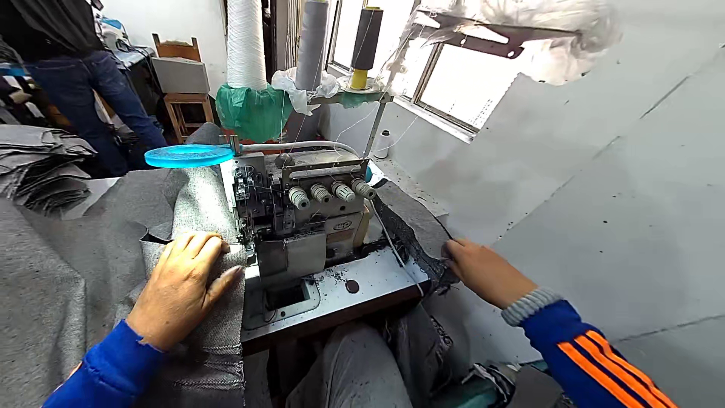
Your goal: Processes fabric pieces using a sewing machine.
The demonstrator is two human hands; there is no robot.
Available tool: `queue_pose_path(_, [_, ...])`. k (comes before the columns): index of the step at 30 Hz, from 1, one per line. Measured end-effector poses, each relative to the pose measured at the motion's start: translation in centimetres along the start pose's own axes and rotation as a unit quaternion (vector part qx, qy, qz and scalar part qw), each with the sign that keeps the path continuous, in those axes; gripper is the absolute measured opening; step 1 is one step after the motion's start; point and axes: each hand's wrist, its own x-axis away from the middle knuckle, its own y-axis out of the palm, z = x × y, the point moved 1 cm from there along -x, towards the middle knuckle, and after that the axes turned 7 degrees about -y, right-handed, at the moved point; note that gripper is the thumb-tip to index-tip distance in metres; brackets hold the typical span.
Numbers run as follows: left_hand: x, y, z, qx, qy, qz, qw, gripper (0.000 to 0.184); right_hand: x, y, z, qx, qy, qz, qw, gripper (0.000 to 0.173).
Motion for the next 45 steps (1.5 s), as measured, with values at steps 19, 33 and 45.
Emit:
queue_pose_path(19, [-0.7, -6.7, 2.4, 0.369, -0.039, -0.013, 0.929, 0.009, -3.8, 2.1, -30.7, -0.595, -0.209, 0.343, 0.696, 0.011])
queue_pose_path(33, [-1.4, -3.2, 1.6, 0.229, -0.11, 0.008, 0.967, 0.021, 0.7, 9.5, -34.7, -0.705, -0.198, 0.066, 0.678, 0.014])
queue_pose_path(45, [0.8, -1.3, 6.5, -0.042, -0.044, 0.0, 0.998, 0.031, 1.1, 9.7, -31.1, -0.635, -0.242, 0.143, 0.719, 0.038])
